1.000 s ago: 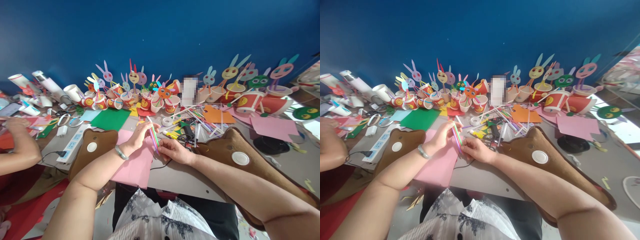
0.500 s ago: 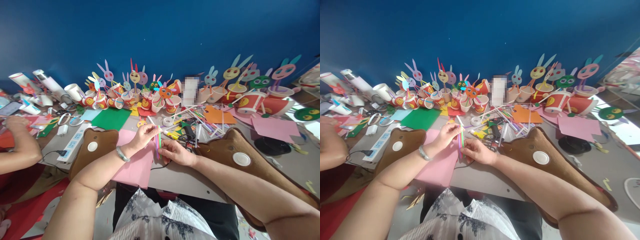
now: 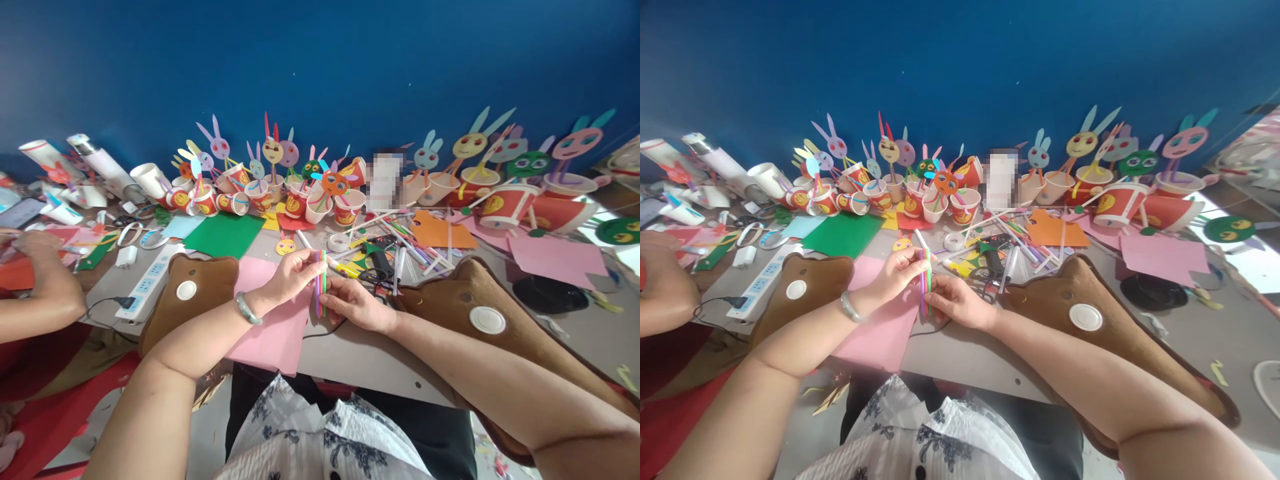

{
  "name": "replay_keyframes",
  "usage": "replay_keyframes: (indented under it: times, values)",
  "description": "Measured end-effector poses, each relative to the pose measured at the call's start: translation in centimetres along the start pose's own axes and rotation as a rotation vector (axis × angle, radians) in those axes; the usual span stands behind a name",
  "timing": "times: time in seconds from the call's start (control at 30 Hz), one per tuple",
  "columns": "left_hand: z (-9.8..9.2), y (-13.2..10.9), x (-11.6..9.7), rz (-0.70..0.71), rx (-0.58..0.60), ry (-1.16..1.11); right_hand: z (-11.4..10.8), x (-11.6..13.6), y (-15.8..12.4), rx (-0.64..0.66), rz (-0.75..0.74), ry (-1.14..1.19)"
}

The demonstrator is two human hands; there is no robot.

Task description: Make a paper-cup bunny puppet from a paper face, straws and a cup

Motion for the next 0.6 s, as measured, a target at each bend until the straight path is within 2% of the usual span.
replay_keyframes:
  times: [0.1,0.27,0.6]
  values:
    - [-0.16,0.09,0.08,-0.036,-0.034,-0.022,-0.04,0.1,0.07,0.012,-0.01,-0.023]
    - [-0.17,0.16,0.59,-0.074,-0.026,-0.073,-0.25,-0.01,0.09,0.003,-0.014,-0.072]
    - [0.18,-0.28,-0.14,-0.02,-0.026,0.01,0.27,0.36,0.1,0.035,-0.027,-0.153]
Point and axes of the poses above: each hand's wrist, its own y-axis towards the middle knuckle, its own z-axis out of the palm, x = y × z, the point moved 9 cm from there along y, towards the middle knuckle, and after that the axes turned 8 degrees about -z, right-handed, at the moved point
